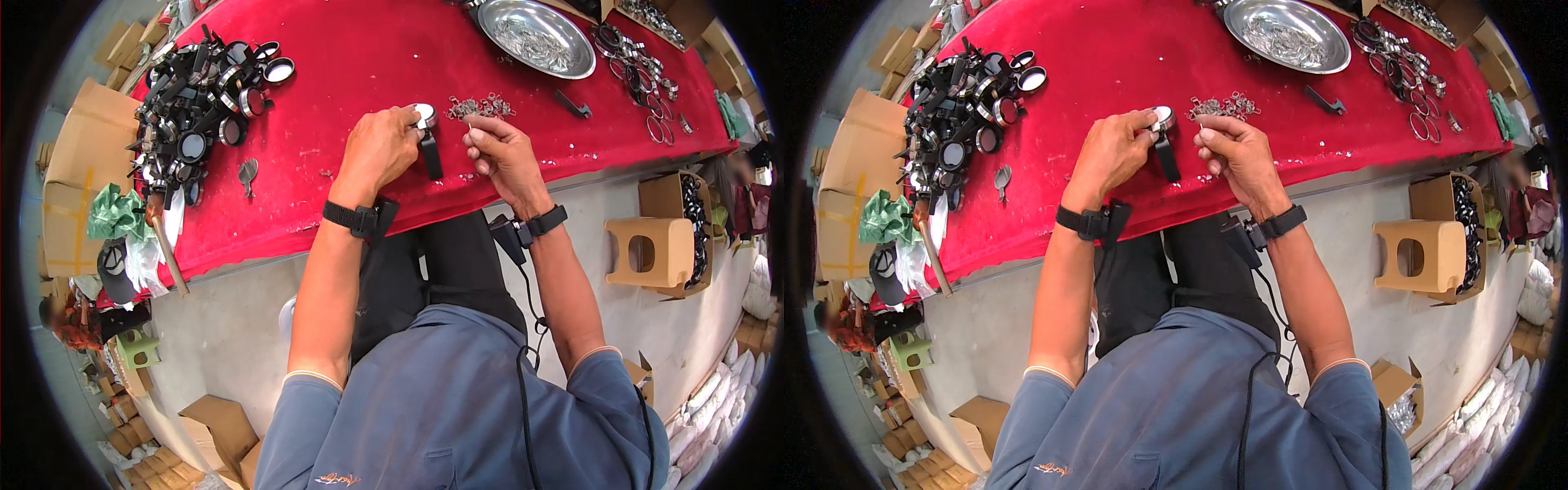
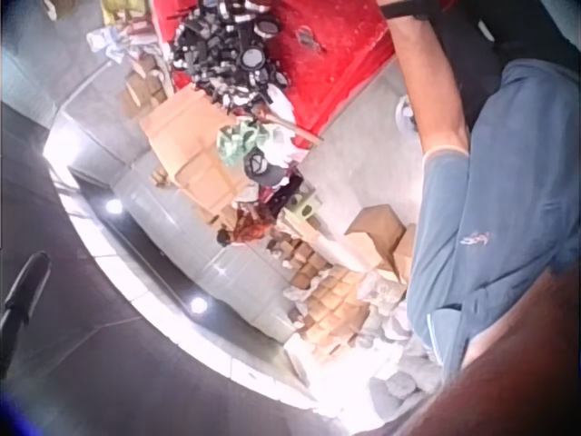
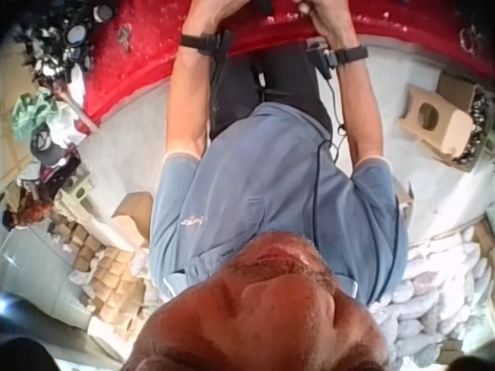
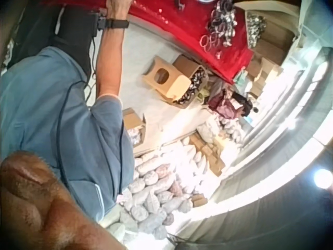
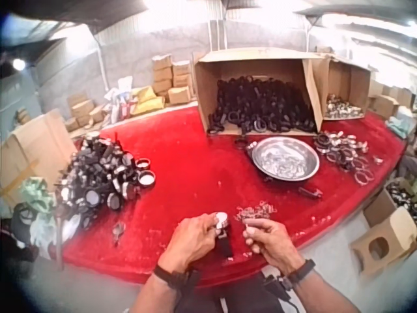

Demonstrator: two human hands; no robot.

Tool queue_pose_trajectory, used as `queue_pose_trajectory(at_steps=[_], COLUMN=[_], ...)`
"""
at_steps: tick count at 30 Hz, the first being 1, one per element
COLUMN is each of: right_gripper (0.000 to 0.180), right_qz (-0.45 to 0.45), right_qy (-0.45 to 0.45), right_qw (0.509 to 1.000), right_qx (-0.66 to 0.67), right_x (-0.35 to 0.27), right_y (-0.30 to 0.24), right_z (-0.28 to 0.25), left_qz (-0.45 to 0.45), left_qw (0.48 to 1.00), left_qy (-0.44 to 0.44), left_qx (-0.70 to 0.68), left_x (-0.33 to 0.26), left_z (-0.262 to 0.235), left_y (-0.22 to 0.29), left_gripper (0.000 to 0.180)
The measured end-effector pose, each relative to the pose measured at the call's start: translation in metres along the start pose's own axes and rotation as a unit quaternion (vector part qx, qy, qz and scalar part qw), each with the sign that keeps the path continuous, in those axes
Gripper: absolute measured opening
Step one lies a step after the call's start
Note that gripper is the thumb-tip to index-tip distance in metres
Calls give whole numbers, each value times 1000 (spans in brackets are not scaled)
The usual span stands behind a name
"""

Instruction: Manually assembling small circular mirrors into plastic frames with attached chains.

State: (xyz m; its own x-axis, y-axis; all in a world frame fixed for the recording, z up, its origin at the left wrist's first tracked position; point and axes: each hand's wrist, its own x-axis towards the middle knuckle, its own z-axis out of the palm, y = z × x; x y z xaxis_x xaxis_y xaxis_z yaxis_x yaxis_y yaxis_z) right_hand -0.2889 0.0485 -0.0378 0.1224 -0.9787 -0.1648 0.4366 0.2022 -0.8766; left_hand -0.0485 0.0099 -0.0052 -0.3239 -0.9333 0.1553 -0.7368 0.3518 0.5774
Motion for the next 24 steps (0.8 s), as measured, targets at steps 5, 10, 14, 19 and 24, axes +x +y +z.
queue_pose_trajectory(at_steps=[5, 10, 14, 19, 24], right_gripper=[29, 22, 21, 21, 23], right_qz=[34, 59, 66, 72, 33], right_qy=[11, 24, 8, 19, 21], right_qw=[999, 998, 998, 997, 997], right_qx=[-5, 14, 17, 26, -66], right_x=[-7, -14, -15, -15, -2], right_y=[2, 2, 5, 7, 11], right_z=[-1, 3, 5, 10, 9], left_qz=[22, 11, 22, 17, -10], left_qw=[998, 1000, 999, 1000, 1000], left_qy=[38, 15, 24, 17, -14], left_qx=[-39, -21, -16, -8, -19], left_x=[-1, 2, 3, 3, 3], left_z=[4, 4, 4, 1, -4], left_y=[-7, -5, -7, -6, 1], left_gripper=[29, 32, 34, 34, 36])
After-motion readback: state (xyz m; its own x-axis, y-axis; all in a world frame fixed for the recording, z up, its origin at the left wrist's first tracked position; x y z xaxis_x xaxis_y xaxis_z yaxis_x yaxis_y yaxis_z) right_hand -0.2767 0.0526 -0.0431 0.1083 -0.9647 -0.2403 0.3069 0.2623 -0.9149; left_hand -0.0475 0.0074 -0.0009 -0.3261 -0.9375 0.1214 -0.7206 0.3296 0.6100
